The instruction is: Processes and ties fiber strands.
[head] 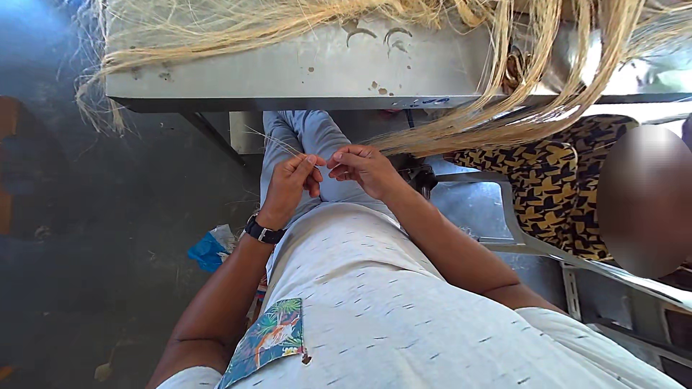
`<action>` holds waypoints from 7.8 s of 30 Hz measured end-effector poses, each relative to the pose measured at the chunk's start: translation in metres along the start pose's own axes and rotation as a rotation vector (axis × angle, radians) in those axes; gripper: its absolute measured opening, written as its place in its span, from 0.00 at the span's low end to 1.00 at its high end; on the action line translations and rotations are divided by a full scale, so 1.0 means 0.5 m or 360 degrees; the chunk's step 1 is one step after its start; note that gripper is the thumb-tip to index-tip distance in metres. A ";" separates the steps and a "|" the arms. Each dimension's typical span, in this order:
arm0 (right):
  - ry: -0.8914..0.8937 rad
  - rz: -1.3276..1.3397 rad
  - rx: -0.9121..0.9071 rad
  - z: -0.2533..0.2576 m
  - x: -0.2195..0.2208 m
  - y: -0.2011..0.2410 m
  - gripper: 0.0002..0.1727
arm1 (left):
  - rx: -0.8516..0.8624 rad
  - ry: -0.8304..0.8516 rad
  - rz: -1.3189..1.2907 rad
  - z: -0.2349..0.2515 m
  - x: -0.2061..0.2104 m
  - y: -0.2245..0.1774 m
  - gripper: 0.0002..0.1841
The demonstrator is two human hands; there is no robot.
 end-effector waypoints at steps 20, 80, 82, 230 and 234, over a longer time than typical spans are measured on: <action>-0.0850 0.0518 -0.0502 -0.042 -0.437 0.106 0.22 | -0.0216 -0.0257 -0.0106 -0.036 -0.177 0.071 0.18; 0.0557 -0.0200 0.0132 -0.049 -0.013 -0.025 0.09 | 0.0163 -0.0187 -0.0037 -0.046 -0.131 -0.070 0.22; 0.0571 -0.0200 0.0161 -0.052 -0.012 -0.023 0.10 | 0.0212 -0.0184 -0.0029 -0.037 -0.128 -0.083 0.22; 0.0516 -0.0090 0.0022 0.002 0.069 0.071 0.07 | 0.0566 -0.0607 0.0152 -0.058 -0.217 -0.119 0.14; 0.0527 -0.0136 0.0025 -0.001 0.071 0.073 0.08 | 0.0562 -0.0645 0.0171 -0.051 -0.215 -0.129 0.12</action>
Point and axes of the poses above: each hand's wrist, its own z-axis towards the middle knuckle, its own x-axis out of the palm, y = z × x, the point moved 8 cm from there along z, towards the middle knuckle, and after that the axes turned 11 degrees about z, right-handed, at the moved point
